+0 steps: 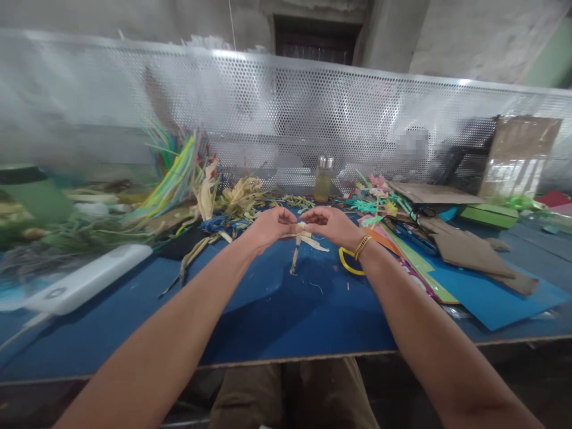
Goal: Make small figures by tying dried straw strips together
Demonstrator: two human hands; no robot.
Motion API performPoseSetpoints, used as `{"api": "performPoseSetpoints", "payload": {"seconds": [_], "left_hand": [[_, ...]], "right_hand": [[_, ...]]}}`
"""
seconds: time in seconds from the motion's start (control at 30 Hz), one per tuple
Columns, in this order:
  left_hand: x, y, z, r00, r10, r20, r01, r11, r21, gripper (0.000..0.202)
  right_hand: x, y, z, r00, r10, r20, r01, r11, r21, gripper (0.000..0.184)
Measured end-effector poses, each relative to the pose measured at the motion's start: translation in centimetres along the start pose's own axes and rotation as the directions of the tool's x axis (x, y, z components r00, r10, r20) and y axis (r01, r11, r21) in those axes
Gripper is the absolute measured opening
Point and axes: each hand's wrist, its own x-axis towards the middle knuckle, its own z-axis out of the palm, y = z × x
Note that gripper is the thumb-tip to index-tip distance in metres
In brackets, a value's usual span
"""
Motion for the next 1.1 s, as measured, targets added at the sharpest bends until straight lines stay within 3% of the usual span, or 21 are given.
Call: {"api": "performPoseSetpoints", "payload": {"seconds": [0.13, 0.27, 0.43, 0.63, 0.9, 1.1], "left_hand": [[-0.3, 0.5, -0.3, 0.993, -0.023, 0.117, 0.01, 0.994, 0.109, 0.049], [-0.7, 0.8, -0.6, 0.98, -0.044, 0.194, 0.007, 0.982, 0.187, 0.049], [-0.8, 1.1, -0.9, 0.973, -0.059, 0.224, 0.025, 0.988, 0.15, 0.048], [-0.8, 1.1, -0.7, 0.979, -0.061, 0.196, 0.041, 0.993, 0.109, 0.044], [-0.9, 1.3, -0.7, 0.95, -0.205, 0.235, 0.224, 0.973, -0.06, 0.035], [-0.7, 1.1, -1.1, 0.922, -0.256, 0.29, 0.273, 0.962, -0.021, 0.031]], "right_hand": [[-0.1, 0.1, -0.4, 0.979, -0.035, 0.201, 0.023, 0.998, 0.062, 0.031], [-0.2, 0.0, -0.4, 0.958, -0.029, 0.285, -0.004, 0.993, 0.115, 0.025], [-0.2, -0.4, -0.3, 0.968, -0.022, 0.25, -0.004, 0.995, 0.102, 0.018], [-0.1, -0.6, -0.4, 0.975, -0.065, 0.214, 0.084, 0.993, -0.08, 0.014], [-0.3, -1.3, -0.7, 0.973, -0.148, 0.176, 0.186, 0.956, -0.228, 0.012], [-0.3, -1.5, -0.7, 0.96, -0.214, 0.179, 0.252, 0.941, -0.227, 0.01]]}}
